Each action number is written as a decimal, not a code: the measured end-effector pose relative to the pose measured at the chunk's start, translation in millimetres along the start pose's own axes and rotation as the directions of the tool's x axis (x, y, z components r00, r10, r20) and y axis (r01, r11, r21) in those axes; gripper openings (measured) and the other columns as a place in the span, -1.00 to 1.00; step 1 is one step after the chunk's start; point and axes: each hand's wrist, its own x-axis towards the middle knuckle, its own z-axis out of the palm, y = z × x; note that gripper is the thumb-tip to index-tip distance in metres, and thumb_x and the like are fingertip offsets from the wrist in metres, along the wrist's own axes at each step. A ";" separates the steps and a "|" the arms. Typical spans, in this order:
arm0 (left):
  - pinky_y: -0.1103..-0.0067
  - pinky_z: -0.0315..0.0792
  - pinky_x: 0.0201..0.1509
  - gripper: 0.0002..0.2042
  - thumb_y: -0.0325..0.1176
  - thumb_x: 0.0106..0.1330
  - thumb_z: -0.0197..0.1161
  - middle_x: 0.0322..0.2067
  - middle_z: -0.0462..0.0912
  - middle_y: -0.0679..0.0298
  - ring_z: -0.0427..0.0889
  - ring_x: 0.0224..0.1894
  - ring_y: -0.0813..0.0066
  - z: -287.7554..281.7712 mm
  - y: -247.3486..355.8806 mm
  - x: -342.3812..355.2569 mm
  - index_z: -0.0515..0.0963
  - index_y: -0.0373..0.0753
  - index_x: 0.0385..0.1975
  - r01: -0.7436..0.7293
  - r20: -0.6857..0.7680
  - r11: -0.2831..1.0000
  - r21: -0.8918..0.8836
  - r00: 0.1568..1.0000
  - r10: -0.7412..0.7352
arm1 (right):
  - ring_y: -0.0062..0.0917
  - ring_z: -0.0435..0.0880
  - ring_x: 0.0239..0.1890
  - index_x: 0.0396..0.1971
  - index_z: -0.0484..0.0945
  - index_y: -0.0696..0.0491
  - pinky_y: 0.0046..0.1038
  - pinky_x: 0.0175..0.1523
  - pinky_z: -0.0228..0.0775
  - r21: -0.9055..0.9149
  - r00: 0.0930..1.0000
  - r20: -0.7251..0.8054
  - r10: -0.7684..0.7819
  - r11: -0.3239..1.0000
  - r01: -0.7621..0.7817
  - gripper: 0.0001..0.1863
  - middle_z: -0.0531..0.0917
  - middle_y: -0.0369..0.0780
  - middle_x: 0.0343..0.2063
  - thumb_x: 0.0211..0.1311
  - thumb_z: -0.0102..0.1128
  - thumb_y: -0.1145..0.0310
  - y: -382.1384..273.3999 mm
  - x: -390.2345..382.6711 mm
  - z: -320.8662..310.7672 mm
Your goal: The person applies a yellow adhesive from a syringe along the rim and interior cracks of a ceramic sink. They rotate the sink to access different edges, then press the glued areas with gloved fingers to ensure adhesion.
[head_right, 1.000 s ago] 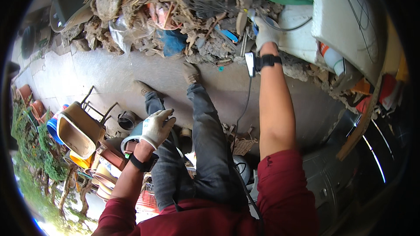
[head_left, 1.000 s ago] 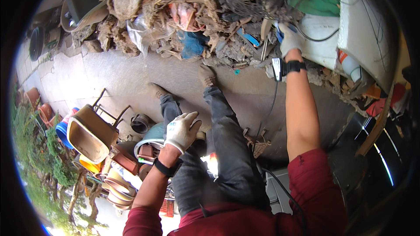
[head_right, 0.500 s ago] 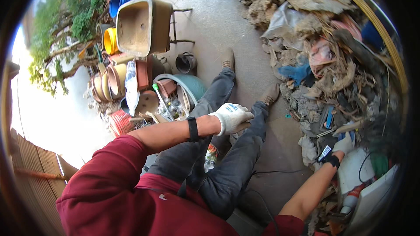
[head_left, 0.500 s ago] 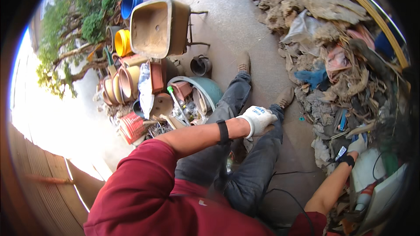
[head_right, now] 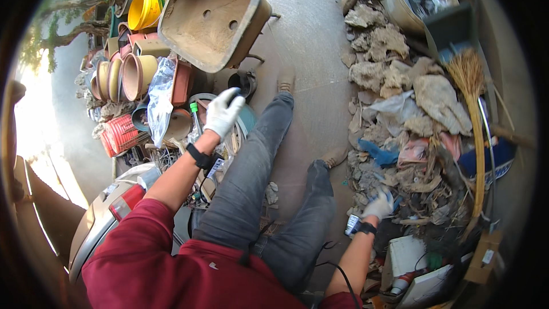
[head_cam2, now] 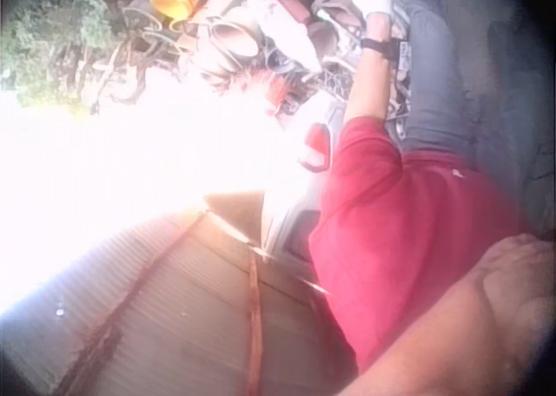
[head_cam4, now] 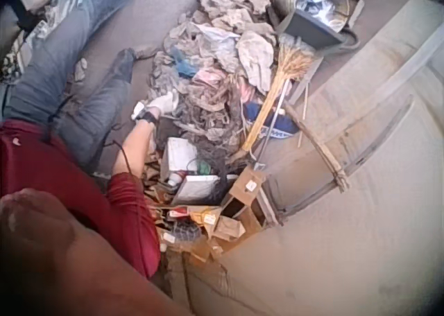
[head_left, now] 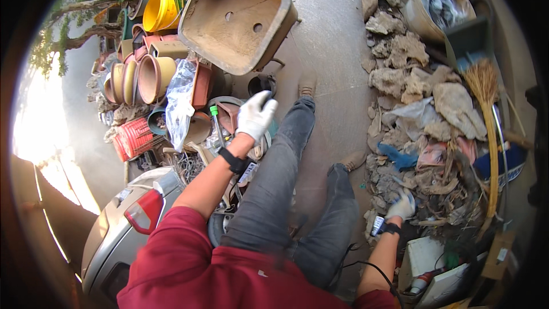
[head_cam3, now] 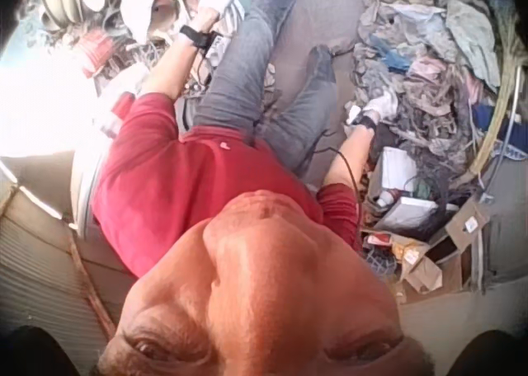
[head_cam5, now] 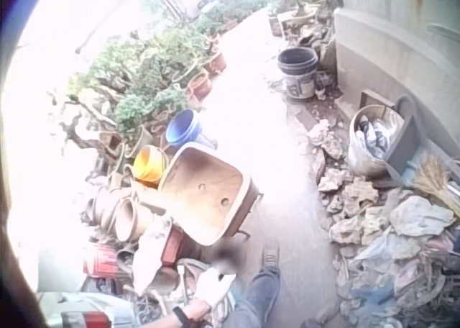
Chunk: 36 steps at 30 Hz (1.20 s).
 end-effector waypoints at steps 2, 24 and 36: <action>0.31 0.51 0.29 -0.43 -0.03 0.40 0.33 0.14 0.68 -0.13 0.69 0.18 -0.01 -19.8 -36.3 31.6 0.57 -0.35 0.24 0.144 -0.092 0.989 0.025 0.986 -0.141 | -0.60 0.62 -0.38 0.02 0.69 0.19 -0.53 -0.29 0.51 -0.104 0.959 0.280 -0.052 0.991 0.084 -0.65 0.73 -0.31 -0.27 0.31 0.41 0.35 -42.8 -42.4 103.3; 0.17 0.39 0.34 -0.37 -0.27 0.44 0.19 0.24 0.48 -0.36 0.54 0.22 -0.24 -5.8 -162.8 185.9 0.22 -0.59 0.37 0.641 -0.253 0.584 -0.498 0.536 -0.805 | -0.60 0.71 -0.02 0.22 0.61 0.28 -0.52 0.15 0.54 -0.100 0.613 0.708 -0.352 0.808 0.580 -0.52 0.77 -0.18 0.01 0.36 0.38 0.39 -220.0 -204.4 615.7; 0.15 0.43 0.28 -0.42 -0.28 0.39 0.17 0.17 0.53 -0.33 0.58 0.15 -0.21 -3.4 -170.3 184.7 0.29 -0.60 0.27 0.599 -0.271 0.611 -0.517 0.562 -0.781 | -0.68 0.68 -0.19 0.05 0.70 0.28 -0.56 -0.05 0.57 -0.127 0.611 0.674 -0.416 0.749 0.650 -0.61 0.81 -0.24 -0.19 0.32 0.43 0.36 -211.4 -190.3 623.8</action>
